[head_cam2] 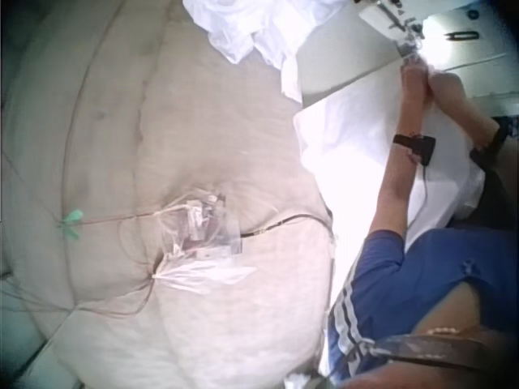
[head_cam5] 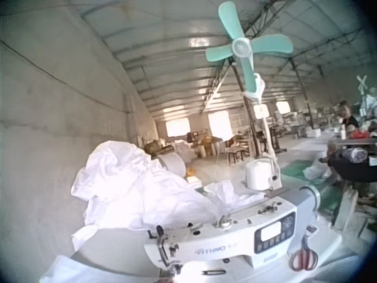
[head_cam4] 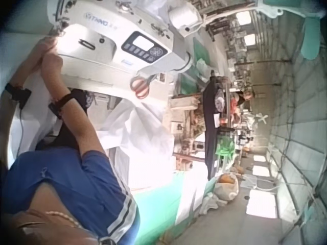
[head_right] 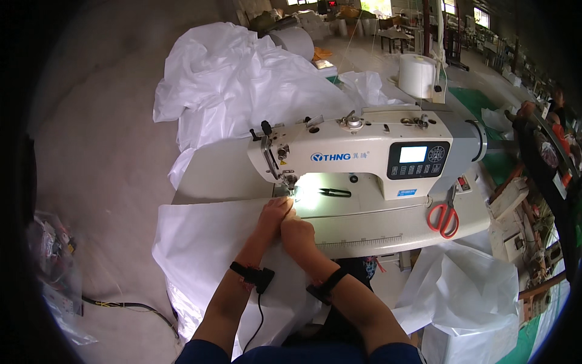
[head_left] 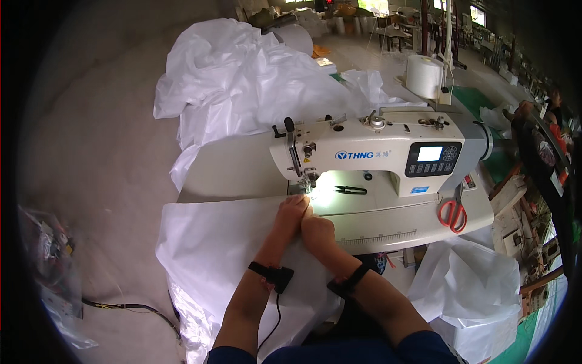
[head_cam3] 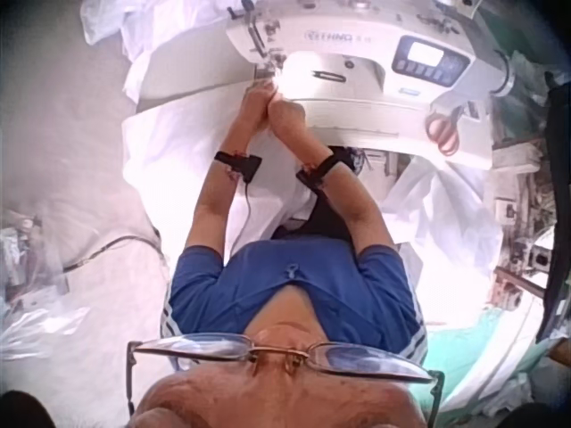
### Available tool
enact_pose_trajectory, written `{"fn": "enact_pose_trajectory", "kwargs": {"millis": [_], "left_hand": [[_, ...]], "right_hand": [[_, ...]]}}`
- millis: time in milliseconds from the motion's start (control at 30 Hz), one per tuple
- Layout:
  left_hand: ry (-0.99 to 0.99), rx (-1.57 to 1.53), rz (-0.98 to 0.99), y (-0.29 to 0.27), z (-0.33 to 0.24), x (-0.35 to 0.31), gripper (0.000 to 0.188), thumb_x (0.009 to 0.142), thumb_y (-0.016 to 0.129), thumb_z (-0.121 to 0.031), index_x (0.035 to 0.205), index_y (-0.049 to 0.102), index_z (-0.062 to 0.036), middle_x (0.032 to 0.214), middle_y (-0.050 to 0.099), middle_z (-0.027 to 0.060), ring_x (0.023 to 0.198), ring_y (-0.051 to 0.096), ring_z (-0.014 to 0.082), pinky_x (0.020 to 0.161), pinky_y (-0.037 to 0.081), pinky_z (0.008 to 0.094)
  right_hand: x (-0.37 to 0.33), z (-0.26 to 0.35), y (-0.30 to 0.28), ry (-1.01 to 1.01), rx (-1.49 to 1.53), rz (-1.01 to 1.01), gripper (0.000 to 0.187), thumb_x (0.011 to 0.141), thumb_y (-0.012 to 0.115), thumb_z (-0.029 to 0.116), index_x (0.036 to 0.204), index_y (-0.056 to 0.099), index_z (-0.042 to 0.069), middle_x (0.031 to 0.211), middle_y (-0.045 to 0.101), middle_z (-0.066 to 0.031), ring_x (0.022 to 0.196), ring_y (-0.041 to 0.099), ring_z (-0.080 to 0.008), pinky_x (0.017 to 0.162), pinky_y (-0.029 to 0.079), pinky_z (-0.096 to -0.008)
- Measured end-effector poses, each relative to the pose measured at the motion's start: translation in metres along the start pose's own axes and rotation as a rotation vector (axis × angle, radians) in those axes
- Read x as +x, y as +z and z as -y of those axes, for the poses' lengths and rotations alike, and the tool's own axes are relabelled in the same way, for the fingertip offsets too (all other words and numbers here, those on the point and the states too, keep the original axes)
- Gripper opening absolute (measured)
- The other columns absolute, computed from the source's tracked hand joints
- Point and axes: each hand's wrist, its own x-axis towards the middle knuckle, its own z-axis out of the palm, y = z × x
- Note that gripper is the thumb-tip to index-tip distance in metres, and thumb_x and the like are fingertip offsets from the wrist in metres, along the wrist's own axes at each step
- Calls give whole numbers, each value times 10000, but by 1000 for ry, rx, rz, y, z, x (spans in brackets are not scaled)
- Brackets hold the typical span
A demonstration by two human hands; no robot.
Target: Sewing white fabric using a sewing machine in a manufacturing setting.
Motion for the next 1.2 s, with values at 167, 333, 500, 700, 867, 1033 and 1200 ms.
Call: {"fn": "enact_pose_trajectory", "kwargs": {"millis": [167,333,500,700,867,1033,1200], "left_hand": [[-28,-50,-23,8,4,-5,320,805,562,-182,1106,587,-76,1139,555,94,1073,498,292,919,390,383],[11,-99,10,-2,17,8,313,795,576,-176,1095,607,-94,1132,556,85,1064,503,287,914,404,377],[32,-155,19,-3,22,12,282,777,598,-167,1054,639,-133,1108,559,75,1051,508,283,897,422,369],[51,-149,-102,2,28,5,175,768,600,-143,921,668,-96,1049,589,86,995,532,284,861,434,376],[8,-260,-72,-2,26,0,150,774,577,-134,885,676,-112,1051,599,67,995,532,282,861,430,374],[177,55,3,-24,14,-14,172,770,572,-134,905,680,-136,1037,607,63,1012,526,276,875,421,360],[-43,-363,62,-33,-7,-10,156,795,601,-172,894,668,-71,992,624,121,992,554,288,840,452,376]], "right_hand": [[3,-2,7,42,33,-58,222,776,516,105,947,566,-28,674,626,-78,613,647,-220,520,508,-307],[18,7,7,87,174,5,188,781,510,96,908,570,-28,690,640,-108,645,656,-253,562,522,-330],[21,11,6,156,229,4,180,789,505,100,892,571,-32,715,648,-138,665,660,-263,585,527,-343],[19,12,8,181,244,14,290,817,474,112,1033,522,-76,750,647,-165,691,655,-288,616,523,-367],[13,8,1,248,321,53,377,819,448,95,1140,451,-104,761,644,-175,713,650,-306,625,513,-387],[-12,4,-11,99,217,136,409,806,465,93,1149,437,-128,755,645,-169,690,652,-291,596,511,-373],[-31,7,-23,19,56,171,446,784,509,105,1150,435,-138,723,647,-141,643,655,-263,545,508,-339]]}}
